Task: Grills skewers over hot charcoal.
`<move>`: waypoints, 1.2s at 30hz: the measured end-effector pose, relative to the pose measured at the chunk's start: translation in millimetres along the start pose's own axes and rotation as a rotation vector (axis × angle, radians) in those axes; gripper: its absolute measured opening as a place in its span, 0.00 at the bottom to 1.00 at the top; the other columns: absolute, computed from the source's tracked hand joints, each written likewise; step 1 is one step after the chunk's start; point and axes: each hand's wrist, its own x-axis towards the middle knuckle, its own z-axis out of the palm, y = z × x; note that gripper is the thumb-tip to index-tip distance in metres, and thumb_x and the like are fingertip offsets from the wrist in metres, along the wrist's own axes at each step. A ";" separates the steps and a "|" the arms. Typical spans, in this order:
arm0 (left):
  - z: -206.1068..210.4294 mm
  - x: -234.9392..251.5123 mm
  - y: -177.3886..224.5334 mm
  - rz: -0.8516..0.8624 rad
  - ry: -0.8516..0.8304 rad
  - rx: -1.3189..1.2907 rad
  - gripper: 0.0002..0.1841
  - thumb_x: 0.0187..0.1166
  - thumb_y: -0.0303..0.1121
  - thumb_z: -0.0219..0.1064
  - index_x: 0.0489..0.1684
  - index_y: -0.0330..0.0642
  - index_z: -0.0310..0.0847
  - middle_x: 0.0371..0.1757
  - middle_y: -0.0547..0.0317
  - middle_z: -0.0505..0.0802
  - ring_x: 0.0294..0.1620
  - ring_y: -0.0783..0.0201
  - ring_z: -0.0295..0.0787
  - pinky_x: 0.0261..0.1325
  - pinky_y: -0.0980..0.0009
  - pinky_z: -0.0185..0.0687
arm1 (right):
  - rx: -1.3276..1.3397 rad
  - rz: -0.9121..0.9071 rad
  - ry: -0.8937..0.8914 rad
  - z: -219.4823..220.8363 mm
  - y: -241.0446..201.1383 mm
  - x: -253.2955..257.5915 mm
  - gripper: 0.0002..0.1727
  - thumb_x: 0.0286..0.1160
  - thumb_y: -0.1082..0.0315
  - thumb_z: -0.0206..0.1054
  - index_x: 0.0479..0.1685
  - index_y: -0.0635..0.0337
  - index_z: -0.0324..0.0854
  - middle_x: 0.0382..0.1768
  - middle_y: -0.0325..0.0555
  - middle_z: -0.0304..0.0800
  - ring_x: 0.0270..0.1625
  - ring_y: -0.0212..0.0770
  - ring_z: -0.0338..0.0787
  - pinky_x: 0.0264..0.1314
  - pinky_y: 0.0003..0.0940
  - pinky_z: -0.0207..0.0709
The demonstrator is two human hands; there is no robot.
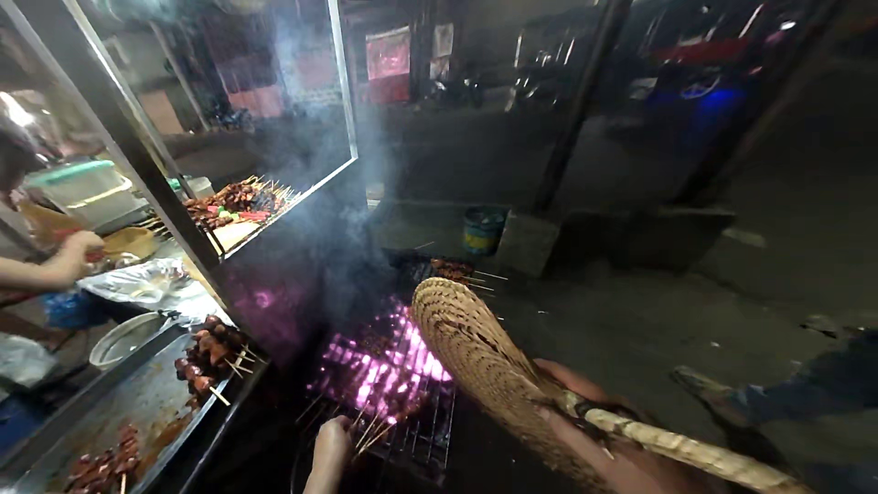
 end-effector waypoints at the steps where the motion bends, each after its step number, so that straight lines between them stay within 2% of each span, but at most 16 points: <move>1: -3.5 -0.8 -3.0 -0.017 0.010 0.027 0.15 0.86 0.34 0.60 0.61 0.37 0.88 0.62 0.41 0.92 0.68 0.46 0.87 0.74 0.47 0.76 | -0.013 -0.004 0.010 1.0 2.2 -1.2 0.25 0.78 0.68 0.66 0.72 0.71 0.80 0.65 0.59 0.90 0.67 0.36 0.89 0.74 0.28 0.79; 8: -7.5 7.1 -13.2 -0.104 0.037 0.126 0.15 0.87 0.30 0.56 0.60 0.37 0.87 0.62 0.41 0.92 0.68 0.45 0.87 0.72 0.46 0.78 | -0.046 -0.043 0.045 7.0 8.4 -0.2 0.24 0.77 0.66 0.66 0.71 0.65 0.83 0.62 0.53 0.93 0.64 0.35 0.91 0.71 0.29 0.81; 10: -6.9 6.8 -12.2 -0.112 0.094 0.111 0.15 0.87 0.32 0.57 0.60 0.37 0.87 0.61 0.41 0.92 0.67 0.45 0.88 0.72 0.46 0.78 | 0.009 -0.049 0.042 9.8 5.1 1.0 0.24 0.77 0.64 0.67 0.71 0.64 0.84 0.61 0.51 0.93 0.63 0.31 0.91 0.70 0.26 0.82; 12: -8.1 5.1 -10.8 -0.096 0.161 0.083 0.15 0.86 0.33 0.61 0.63 0.37 0.86 0.64 0.40 0.91 0.68 0.44 0.87 0.73 0.47 0.79 | 0.200 0.088 -0.037 0.9 -11.4 -1.2 0.28 0.77 0.67 0.70 0.75 0.72 0.76 0.67 0.50 0.89 0.67 0.23 0.86 0.73 0.20 0.78; 14: -10.6 -1.3 -4.1 -0.035 0.188 0.051 0.17 0.85 0.34 0.64 0.65 0.35 0.84 0.68 0.37 0.87 0.70 0.43 0.85 0.75 0.49 0.78 | 0.294 0.283 0.004 -4.4 -18.3 -2.4 0.30 0.73 0.69 0.73 0.74 0.73 0.74 0.63 0.45 0.89 0.63 0.19 0.86 0.69 0.19 0.80; 15: -9.5 -6.1 1.2 0.027 0.180 0.029 0.17 0.84 0.34 0.64 0.64 0.32 0.84 0.67 0.35 0.87 0.69 0.42 0.85 0.75 0.49 0.77 | 0.249 0.318 0.024 -3.8 -16.7 -1.0 0.30 0.74 0.69 0.72 0.74 0.75 0.73 0.63 0.49 0.88 0.64 0.22 0.86 0.70 0.20 0.79; 17: -2.4 -8.0 11.2 0.097 0.060 0.015 0.18 0.85 0.38 0.64 0.63 0.33 0.86 0.65 0.37 0.89 0.70 0.44 0.86 0.77 0.49 0.75 | 0.041 0.196 0.026 3.3 -4.4 2.5 0.27 0.78 0.67 0.67 0.74 0.74 0.77 0.65 0.59 0.89 0.66 0.35 0.89 0.72 0.30 0.80; 19: 5.7 -3.9 16.3 0.086 -0.053 0.028 0.17 0.84 0.38 0.64 0.62 0.36 0.87 0.62 0.40 0.92 0.68 0.46 0.87 0.76 0.48 0.76 | -0.128 0.007 0.051 14.8 11.0 6.0 0.22 0.79 0.65 0.64 0.69 0.62 0.85 0.58 0.54 0.94 0.58 0.42 0.94 0.64 0.37 0.87; 21: 7.6 -2.1 14.4 0.074 -0.065 0.029 0.15 0.84 0.34 0.63 0.59 0.36 0.89 0.59 0.41 0.93 0.66 0.46 0.89 0.74 0.49 0.77 | -0.129 -0.035 0.037 15.7 12.8 6.2 0.22 0.79 0.65 0.64 0.70 0.62 0.85 0.58 0.54 0.94 0.59 0.43 0.93 0.66 0.37 0.85; 24: 1.5 -4.7 -1.2 0.059 -0.016 0.043 0.14 0.84 0.29 0.60 0.60 0.34 0.88 0.61 0.39 0.92 0.67 0.44 0.88 0.75 0.47 0.76 | -0.068 0.096 -0.027 2.7 -0.3 5.0 0.26 0.79 0.68 0.66 0.75 0.70 0.78 0.66 0.60 0.89 0.66 0.43 0.91 0.73 0.37 0.81; 26: 0.0 -4.9 -10.7 0.050 -0.004 0.075 0.15 0.86 0.29 0.58 0.61 0.36 0.88 0.61 0.39 0.92 0.68 0.44 0.87 0.75 0.47 0.76 | -0.089 0.178 -0.039 0.8 -6.9 8.7 0.23 0.79 0.70 0.64 0.73 0.68 0.82 0.66 0.59 0.90 0.68 0.46 0.90 0.76 0.39 0.79; 29: 3.7 -3.5 -10.2 0.011 0.020 0.095 0.15 0.87 0.31 0.58 0.61 0.36 0.88 0.63 0.39 0.91 0.69 0.45 0.87 0.76 0.48 0.75 | -0.049 0.110 -0.007 4.9 4.6 4.1 0.23 0.78 0.65 0.65 0.70 0.62 0.85 0.60 0.50 0.93 0.61 0.35 0.91 0.67 0.30 0.83; 32: 9.0 -10.8 1.8 0.031 0.104 0.072 0.18 0.84 0.34 0.64 0.67 0.35 0.83 0.72 0.37 0.84 0.70 0.45 0.85 0.75 0.51 0.78 | 0.175 0.374 -0.025 -7.9 -7.3 -2.5 0.32 0.75 0.62 0.73 0.77 0.67 0.75 0.66 0.48 0.88 0.66 0.25 0.86 0.72 0.24 0.79; 34: 13.1 -20.3 11.3 0.088 0.079 0.067 0.19 0.84 0.37 0.65 0.66 0.35 0.84 0.70 0.37 0.85 0.69 0.44 0.86 0.74 0.50 0.79 | 0.094 0.416 0.006 -7.6 -3.0 0.3 0.31 0.76 0.62 0.72 0.77 0.69 0.75 0.67 0.53 0.88 0.68 0.32 0.86 0.75 0.31 0.78; 35: 17.5 -22.7 12.0 0.110 0.029 0.081 0.19 0.84 0.39 0.65 0.65 0.35 0.85 0.68 0.38 0.87 0.69 0.44 0.86 0.75 0.49 0.78 | 0.011 0.328 0.011 -3.4 4.3 1.0 0.29 0.78 0.63 0.69 0.76 0.70 0.77 0.66 0.58 0.89 0.67 0.40 0.88 0.74 0.37 0.79; 36: 22.3 -23.4 10.3 0.124 -0.013 0.094 0.18 0.84 0.38 0.65 0.64 0.36 0.86 0.66 0.39 0.89 0.69 0.45 0.86 0.76 0.49 0.76 | -0.072 0.200 0.015 2.6 15.3 1.6 0.25 0.79 0.64 0.66 0.72 0.67 0.81 0.62 0.57 0.92 0.63 0.43 0.91 0.70 0.40 0.83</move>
